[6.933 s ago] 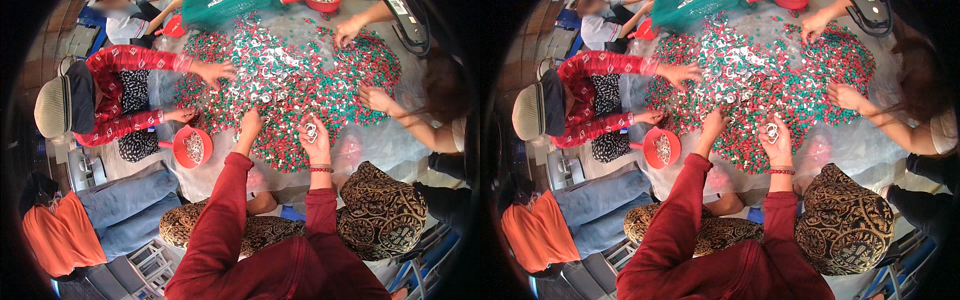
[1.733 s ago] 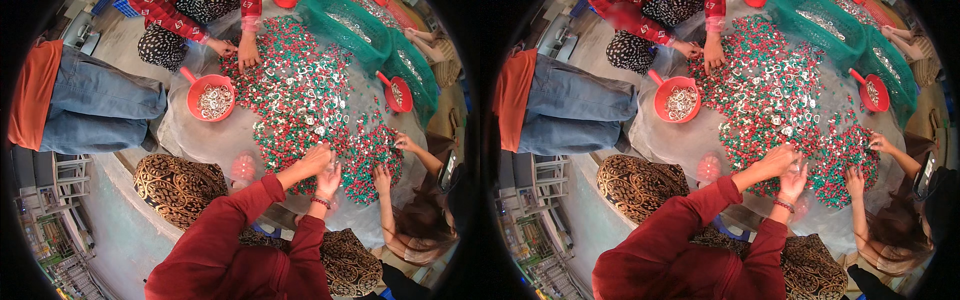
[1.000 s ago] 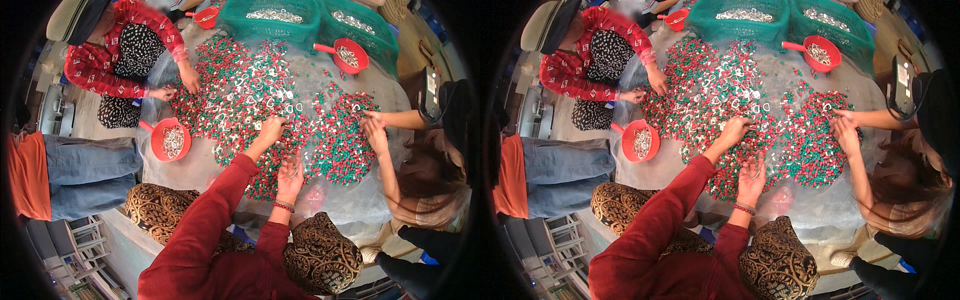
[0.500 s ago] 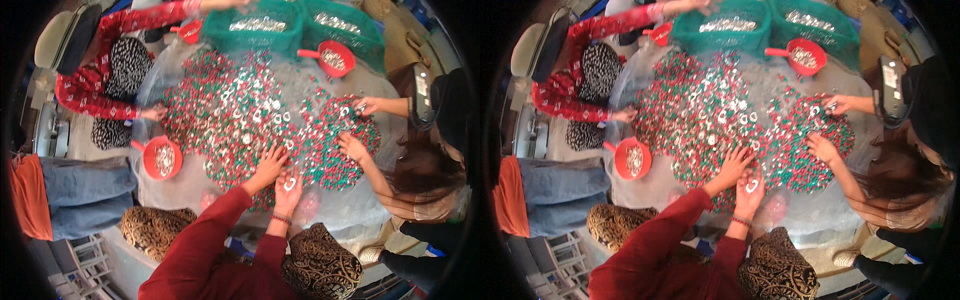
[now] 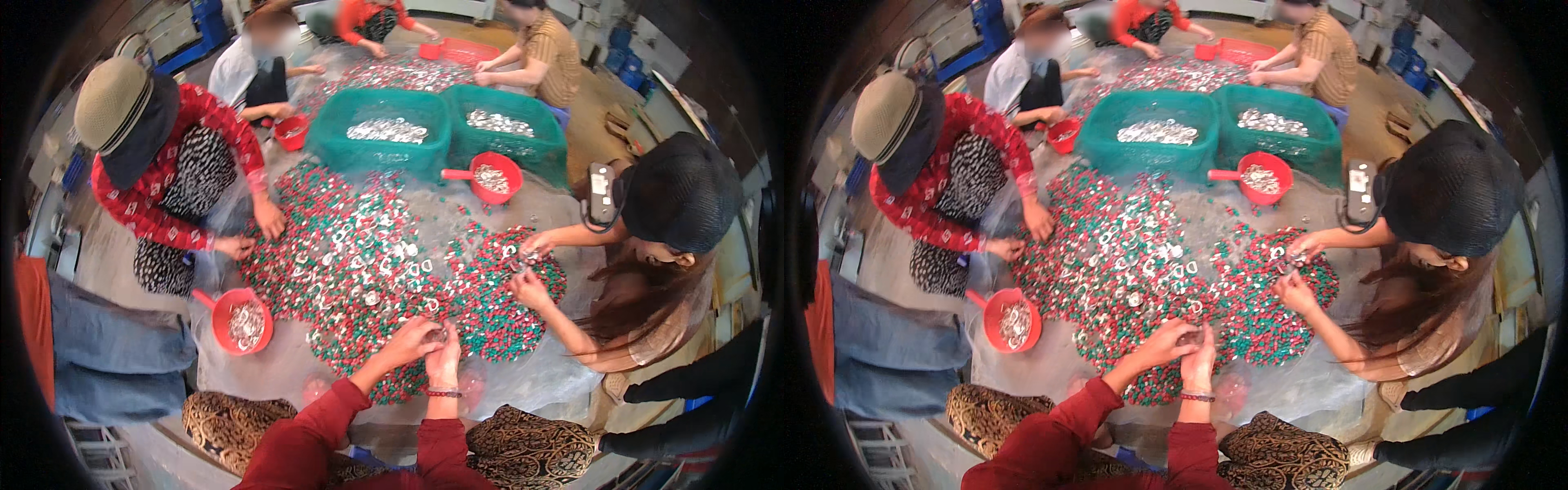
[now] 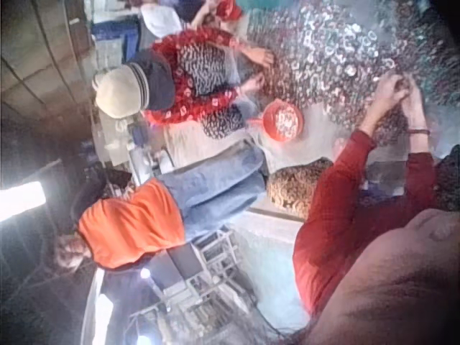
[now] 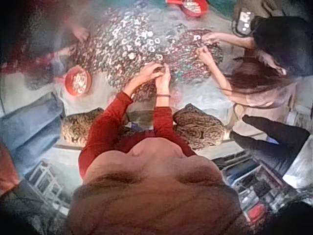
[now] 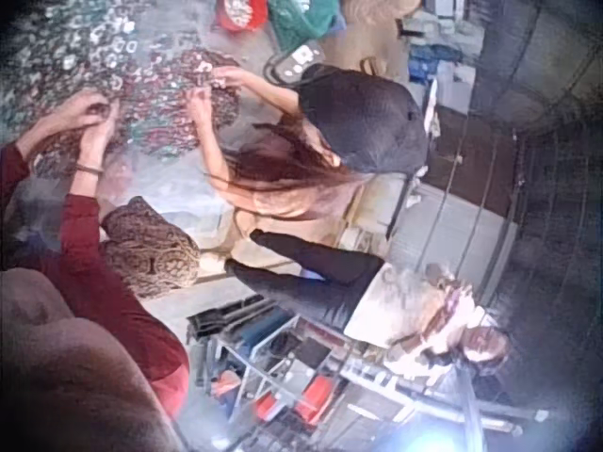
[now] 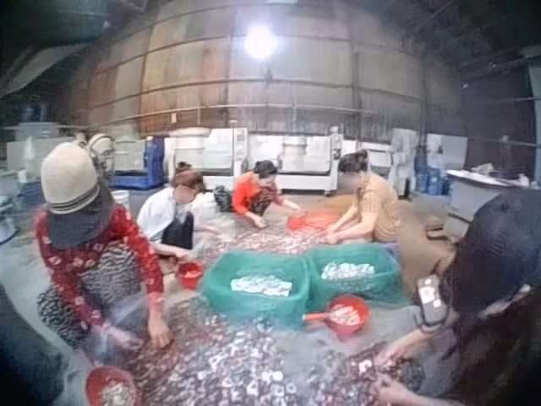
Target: The person sits at a table with several others and sorts a large pile of red, green, and white plastic bottle caps by hand. They pick caps from the central pile and place them into red bowls or green baskets. The task continues throughout the clip with repetitive hand motions.
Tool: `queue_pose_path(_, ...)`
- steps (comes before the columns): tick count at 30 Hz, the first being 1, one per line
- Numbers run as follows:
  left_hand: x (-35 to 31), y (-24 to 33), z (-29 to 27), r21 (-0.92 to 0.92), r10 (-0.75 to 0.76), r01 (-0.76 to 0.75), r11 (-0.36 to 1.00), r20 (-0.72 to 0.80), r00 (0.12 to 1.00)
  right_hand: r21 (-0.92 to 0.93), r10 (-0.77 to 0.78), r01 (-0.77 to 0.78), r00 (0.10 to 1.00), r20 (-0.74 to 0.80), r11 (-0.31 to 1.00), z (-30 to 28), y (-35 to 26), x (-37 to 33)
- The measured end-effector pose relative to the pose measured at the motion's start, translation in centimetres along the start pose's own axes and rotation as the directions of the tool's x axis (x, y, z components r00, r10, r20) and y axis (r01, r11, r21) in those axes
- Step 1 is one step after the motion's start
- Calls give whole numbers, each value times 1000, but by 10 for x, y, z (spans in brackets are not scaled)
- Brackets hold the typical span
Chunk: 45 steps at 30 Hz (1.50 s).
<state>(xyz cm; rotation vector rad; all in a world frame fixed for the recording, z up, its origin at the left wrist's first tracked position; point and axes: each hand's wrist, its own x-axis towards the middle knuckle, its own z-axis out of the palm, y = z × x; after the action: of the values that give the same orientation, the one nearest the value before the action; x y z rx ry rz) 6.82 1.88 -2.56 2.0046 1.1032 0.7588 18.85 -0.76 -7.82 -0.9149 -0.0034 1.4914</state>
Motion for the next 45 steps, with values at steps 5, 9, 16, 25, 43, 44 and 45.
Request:
queue_pose_path(5, -6, -2, 16, 61, 46, -50, 997, 62, 997, 80, 118, -136, 973, 198, 987, 12, -14, -20)
queue_pose_path(9, -2, -14, 7, -194, -198, 243, 950, 222, 955, 73, 260, -264, 964, 64, 962, -20, -3, -14)
queue_pose_path(16, 205, -44, -148, -90, -127, 103, 991, -332, 935, 113, 21, -14, 998, -62, 994, -21, -11, -12)
queue_pose_path(25, 147, -90, -186, 128, -450, 476, 870, -191, 873, 27, -70, 79, 969, -235, 996, -48, -24, -7)
queue_pose_path(43, -19, -76, 17, 344, -392, 373, 862, -17, 920, 159, -161, 325, 766, -622, 932, 8, 5, -24)
queue_pose_path(44, -16, -69, 6, 218, -478, 475, 852, -42, 877, 172, -167, 341, 766, -621, 924, -2, -1, -18)
queue_pose_path(45, -20, -62, -5, 89, -573, 575, 813, -52, 818, 182, -166, 348, 765, -622, 919, -14, -2, -14)
